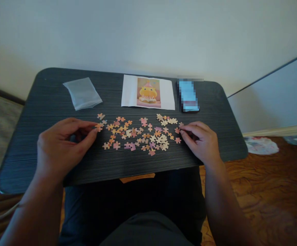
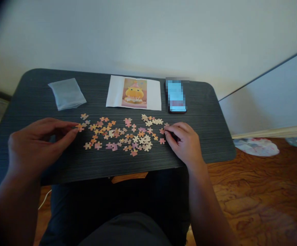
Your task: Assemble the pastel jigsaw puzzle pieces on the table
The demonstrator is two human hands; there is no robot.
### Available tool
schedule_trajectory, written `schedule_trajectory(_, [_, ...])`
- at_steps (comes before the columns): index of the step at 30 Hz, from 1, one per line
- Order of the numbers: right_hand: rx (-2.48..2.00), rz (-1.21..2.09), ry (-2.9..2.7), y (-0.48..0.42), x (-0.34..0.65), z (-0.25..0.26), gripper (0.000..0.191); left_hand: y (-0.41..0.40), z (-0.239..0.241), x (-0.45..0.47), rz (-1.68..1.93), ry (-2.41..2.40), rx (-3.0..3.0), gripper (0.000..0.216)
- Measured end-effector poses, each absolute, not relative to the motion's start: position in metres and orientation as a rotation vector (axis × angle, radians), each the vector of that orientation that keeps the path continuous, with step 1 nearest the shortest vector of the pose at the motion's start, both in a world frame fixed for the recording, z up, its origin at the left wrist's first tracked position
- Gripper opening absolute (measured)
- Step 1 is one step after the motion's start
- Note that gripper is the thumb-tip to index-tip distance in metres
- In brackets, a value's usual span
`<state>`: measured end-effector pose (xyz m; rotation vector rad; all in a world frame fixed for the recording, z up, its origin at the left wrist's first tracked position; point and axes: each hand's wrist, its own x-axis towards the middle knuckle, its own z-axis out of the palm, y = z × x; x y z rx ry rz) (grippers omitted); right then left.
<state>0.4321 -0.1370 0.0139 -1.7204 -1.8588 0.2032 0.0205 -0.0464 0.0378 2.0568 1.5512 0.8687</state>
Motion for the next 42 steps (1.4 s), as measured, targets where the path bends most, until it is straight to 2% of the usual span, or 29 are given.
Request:
schedule_trajectory(8, [-1.701,0.207,-1.818,-0.143,0.428,0.017,0.02,-0.055,0.027,0.015,0.795,1.581,2.124,0.014])
schedule_trajectory(14, [-1.637,0.324,-1.999,-0.096,0.413,0.038,0.018,-0.053,0.024,0.012,0.775,1.574,2.137,0.016])
schedule_trajectory(20, [-1.725,0.249,-2.236,-0.056,0.388,0.036,0.02,-0.054,0.026,0.013,0.798,1.555,2.14,0.01])
schedule_trajectory(31, [-1.697,0.262,-2.179,-0.073,0.391,0.03,0.021,-0.054,0.019,0.011,0.836,1.547,2.029,0.018])
schedule_trajectory(42, [-1.728,0.166,-2.31,-0.065,0.389,0.033,0.017,-0.052,0.017,0.011,0.846,1.525,2.124,0.013])
